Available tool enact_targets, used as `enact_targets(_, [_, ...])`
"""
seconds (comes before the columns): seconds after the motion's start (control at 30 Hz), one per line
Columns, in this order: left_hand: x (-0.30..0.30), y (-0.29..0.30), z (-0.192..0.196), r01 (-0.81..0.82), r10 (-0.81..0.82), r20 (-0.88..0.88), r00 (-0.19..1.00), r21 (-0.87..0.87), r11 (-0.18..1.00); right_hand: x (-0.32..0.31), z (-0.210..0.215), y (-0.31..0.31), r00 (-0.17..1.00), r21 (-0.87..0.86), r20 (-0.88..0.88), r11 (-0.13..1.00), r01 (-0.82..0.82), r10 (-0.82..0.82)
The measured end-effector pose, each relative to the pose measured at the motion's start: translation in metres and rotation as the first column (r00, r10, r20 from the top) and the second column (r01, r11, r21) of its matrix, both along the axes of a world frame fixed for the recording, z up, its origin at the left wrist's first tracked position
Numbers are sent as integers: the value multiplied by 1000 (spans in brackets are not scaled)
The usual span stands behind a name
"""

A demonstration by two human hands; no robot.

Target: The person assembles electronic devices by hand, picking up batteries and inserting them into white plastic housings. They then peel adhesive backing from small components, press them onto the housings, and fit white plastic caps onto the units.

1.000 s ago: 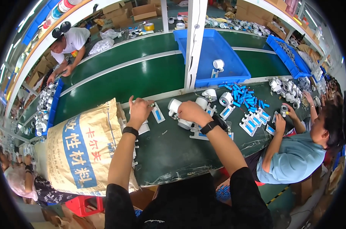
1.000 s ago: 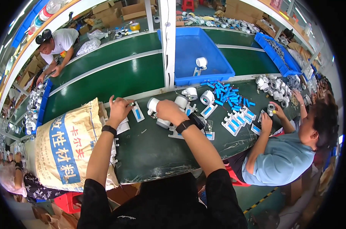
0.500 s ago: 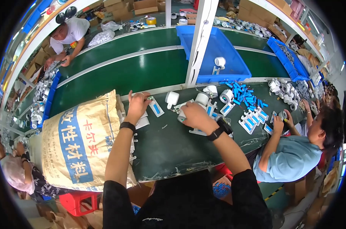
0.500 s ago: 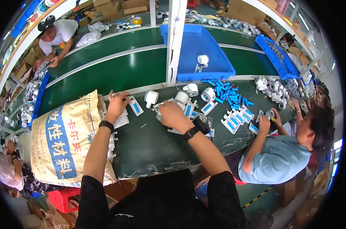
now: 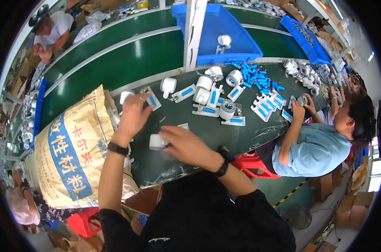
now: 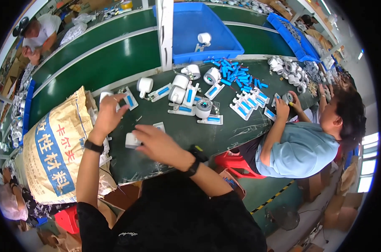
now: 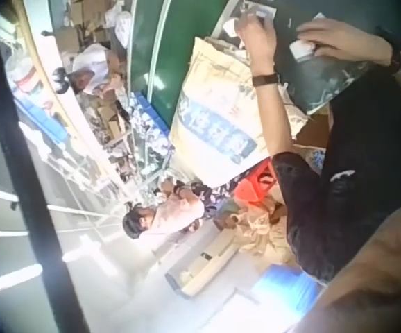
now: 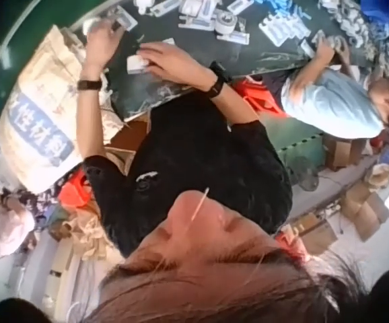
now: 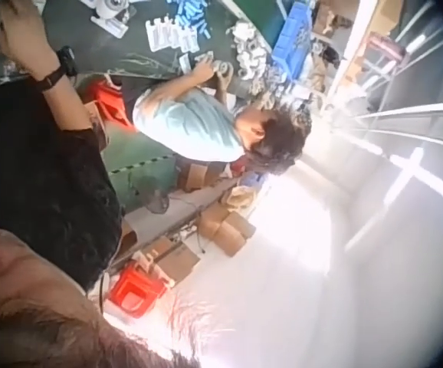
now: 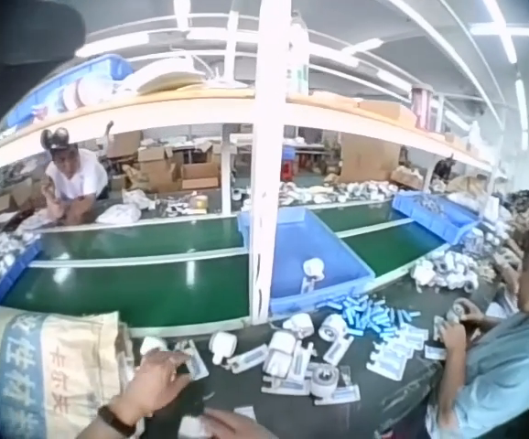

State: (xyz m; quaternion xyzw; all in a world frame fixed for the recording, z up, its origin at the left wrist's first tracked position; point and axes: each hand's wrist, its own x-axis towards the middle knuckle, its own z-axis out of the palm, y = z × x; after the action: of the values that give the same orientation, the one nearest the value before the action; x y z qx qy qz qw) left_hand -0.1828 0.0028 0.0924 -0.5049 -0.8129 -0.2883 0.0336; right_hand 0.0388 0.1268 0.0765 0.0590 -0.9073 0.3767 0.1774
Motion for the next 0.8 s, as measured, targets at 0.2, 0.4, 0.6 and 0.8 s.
enact_targets(0.2, [75,-47,11,284,-246,248,937,-129,950,29,-9,54,975,-85,97,974,209,-201])
enact_targets(0.4, [81,-47,-13,292,-217,308,926,-223,930,28,-16,-11,936,-19,58,937,350,-348])
enact_targets(0.6, [75,-54,-7,327,-248,346,905,-192,925,21,-17,2,953,290,-26,910,297,-302])
enact_targets(0.8, [73,-58,-13,361,-297,373,879,-113,926,3,-37,28,972,99,231,993,-66,42])
